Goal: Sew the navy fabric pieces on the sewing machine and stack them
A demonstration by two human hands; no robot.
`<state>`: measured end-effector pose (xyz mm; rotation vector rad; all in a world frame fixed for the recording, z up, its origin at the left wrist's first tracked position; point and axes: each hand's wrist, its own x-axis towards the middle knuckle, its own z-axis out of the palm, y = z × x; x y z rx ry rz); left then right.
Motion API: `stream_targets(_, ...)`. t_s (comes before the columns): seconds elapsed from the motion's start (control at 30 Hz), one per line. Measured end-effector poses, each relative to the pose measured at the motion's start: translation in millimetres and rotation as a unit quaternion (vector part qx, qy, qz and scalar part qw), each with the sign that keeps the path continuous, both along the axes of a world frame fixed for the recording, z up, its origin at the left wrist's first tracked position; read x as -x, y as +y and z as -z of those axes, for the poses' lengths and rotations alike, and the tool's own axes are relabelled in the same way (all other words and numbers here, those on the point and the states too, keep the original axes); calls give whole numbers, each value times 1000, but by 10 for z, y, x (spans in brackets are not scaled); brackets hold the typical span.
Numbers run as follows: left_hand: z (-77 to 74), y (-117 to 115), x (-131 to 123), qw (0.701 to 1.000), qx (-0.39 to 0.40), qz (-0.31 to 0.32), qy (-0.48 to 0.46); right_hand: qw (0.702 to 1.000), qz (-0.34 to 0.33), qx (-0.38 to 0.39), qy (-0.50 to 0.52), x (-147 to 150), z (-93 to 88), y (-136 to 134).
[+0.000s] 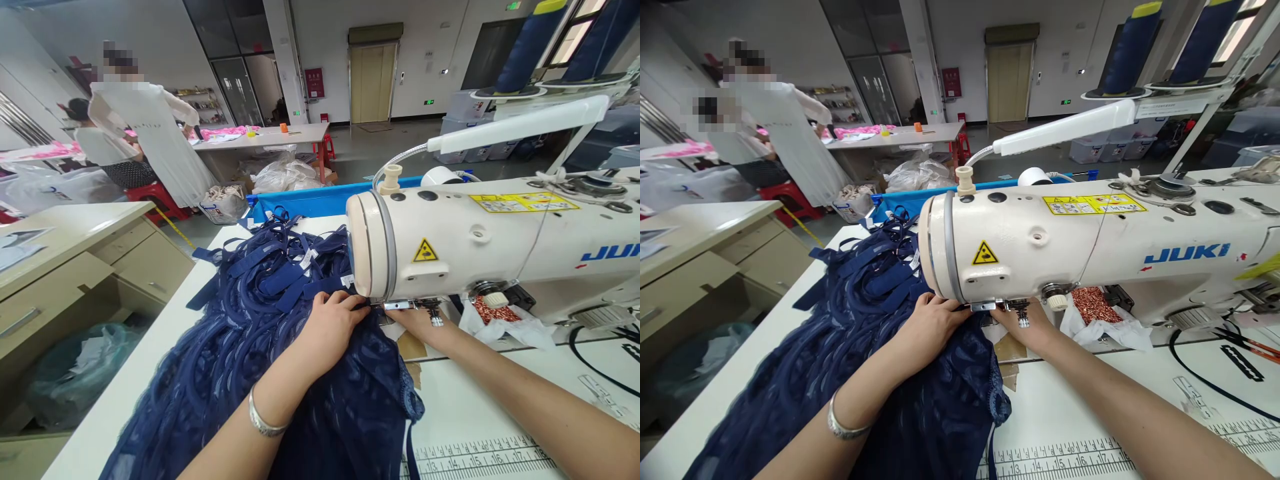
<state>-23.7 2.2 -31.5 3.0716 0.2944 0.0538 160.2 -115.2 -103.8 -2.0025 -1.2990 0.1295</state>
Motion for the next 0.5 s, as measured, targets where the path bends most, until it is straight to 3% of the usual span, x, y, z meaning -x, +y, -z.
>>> stream_targets(0.5,-32,-36,1,1000,7,-13,9,999,-6,-7,54,25,-31,-11)
